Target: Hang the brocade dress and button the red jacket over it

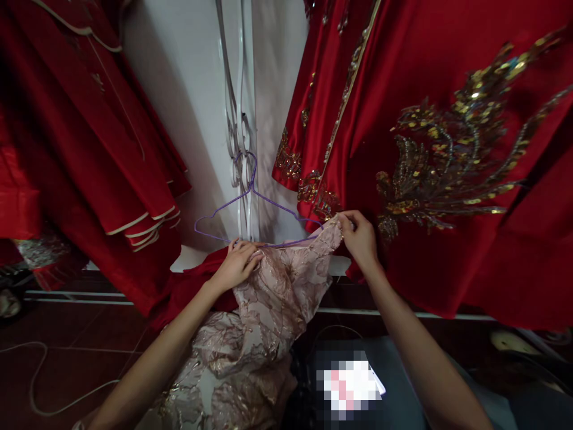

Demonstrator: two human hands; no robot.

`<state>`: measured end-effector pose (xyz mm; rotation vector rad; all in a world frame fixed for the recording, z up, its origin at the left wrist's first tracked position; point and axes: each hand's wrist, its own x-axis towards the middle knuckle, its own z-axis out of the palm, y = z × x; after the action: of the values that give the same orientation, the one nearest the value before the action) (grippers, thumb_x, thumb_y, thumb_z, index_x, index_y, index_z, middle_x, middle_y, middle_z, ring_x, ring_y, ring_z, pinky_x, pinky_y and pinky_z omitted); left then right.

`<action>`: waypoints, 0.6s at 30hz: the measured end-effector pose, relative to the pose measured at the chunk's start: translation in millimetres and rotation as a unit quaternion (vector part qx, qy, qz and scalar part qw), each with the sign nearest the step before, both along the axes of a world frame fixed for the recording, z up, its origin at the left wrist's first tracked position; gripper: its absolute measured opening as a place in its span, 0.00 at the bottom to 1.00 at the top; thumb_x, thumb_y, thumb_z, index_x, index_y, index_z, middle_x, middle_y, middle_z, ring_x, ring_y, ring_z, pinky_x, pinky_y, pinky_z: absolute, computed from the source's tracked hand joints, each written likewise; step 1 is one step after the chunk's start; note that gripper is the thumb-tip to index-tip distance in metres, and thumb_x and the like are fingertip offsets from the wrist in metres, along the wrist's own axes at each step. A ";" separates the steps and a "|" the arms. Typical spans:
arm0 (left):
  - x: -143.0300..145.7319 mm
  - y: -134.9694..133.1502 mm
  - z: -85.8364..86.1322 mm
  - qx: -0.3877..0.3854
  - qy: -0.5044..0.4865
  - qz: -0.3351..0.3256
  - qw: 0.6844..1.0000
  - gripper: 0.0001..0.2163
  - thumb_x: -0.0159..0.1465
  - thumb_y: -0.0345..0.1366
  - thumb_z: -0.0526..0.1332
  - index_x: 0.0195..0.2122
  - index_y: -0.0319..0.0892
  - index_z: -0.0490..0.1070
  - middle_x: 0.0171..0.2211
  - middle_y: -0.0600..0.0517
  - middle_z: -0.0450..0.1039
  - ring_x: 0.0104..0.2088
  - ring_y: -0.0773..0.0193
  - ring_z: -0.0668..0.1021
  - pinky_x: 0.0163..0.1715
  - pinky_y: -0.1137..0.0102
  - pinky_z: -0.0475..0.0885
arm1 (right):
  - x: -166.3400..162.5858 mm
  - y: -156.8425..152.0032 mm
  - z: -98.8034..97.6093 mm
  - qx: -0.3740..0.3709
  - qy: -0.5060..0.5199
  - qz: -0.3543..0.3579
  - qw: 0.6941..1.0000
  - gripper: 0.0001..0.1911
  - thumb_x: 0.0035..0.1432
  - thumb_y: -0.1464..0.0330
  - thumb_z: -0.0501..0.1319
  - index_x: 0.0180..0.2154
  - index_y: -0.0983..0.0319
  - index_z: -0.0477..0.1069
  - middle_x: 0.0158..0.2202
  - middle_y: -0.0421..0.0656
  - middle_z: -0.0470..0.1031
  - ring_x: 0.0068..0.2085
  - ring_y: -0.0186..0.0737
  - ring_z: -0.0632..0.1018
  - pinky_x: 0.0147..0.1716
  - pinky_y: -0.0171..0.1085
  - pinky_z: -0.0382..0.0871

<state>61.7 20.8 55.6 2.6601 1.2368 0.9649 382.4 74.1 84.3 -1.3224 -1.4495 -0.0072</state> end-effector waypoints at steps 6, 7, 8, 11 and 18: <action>23.9 -13.4 8.0 -0.019 -0.047 -0.069 0.996 0.11 0.66 0.40 0.48 0.42 0.46 0.68 0.54 0.52 0.67 0.54 0.62 0.66 0.58 0.58 0.52 | -66.4 -19.7 36.3 0.070 -0.106 -0.042 0.991 0.17 0.59 0.56 0.51 0.36 0.58 0.72 0.38 0.48 0.74 0.43 0.48 0.72 0.45 0.44 0.63; 28.7 -15.7 8.9 -0.021 -0.054 -0.074 0.996 0.11 0.66 0.40 0.48 0.41 0.46 0.68 0.55 0.52 0.66 0.54 0.62 0.66 0.58 0.59 0.52 | -74.6 -19.8 38.9 0.066 -0.110 -0.036 0.991 0.17 0.60 0.57 0.49 0.37 0.58 0.71 0.38 0.47 0.74 0.42 0.48 0.72 0.45 0.44 0.62; 32.2 -17.3 9.6 -0.023 -0.061 -0.075 0.995 0.11 0.66 0.40 0.48 0.40 0.46 0.68 0.55 0.52 0.66 0.54 0.62 0.66 0.59 0.58 0.52 | -80.6 -18.8 40.1 0.053 -0.111 -0.026 0.992 0.17 0.61 0.57 0.48 0.38 0.58 0.70 0.37 0.47 0.74 0.41 0.47 0.72 0.44 0.43 0.62; 28.2 -16.0 8.3 -0.032 -0.094 -0.064 0.993 0.11 0.66 0.40 0.49 0.39 0.45 0.69 0.53 0.50 0.67 0.53 0.61 0.67 0.59 0.58 0.52 | -86.2 -12.8 37.9 0.004 -0.101 -0.003 0.995 0.16 0.61 0.58 0.47 0.39 0.58 0.68 0.34 0.45 0.75 0.36 0.45 0.74 0.43 0.42 0.61; -81.5 17.8 -19.0 -0.008 -0.263 0.192 0.946 0.15 0.60 0.46 0.56 0.35 0.40 0.72 0.38 0.47 0.73 0.43 0.61 0.73 0.47 0.66 0.66 | -77.3 -6.6 36.6 0.011 -0.080 0.009 0.997 0.13 0.59 0.58 0.50 0.36 0.58 0.68 0.32 0.42 0.75 0.34 0.42 0.74 0.45 0.42 0.60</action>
<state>-19.7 38.6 36.6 1.9631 1.6145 1.5693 305.1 67.5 120.9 -1.3148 -1.5914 -0.1190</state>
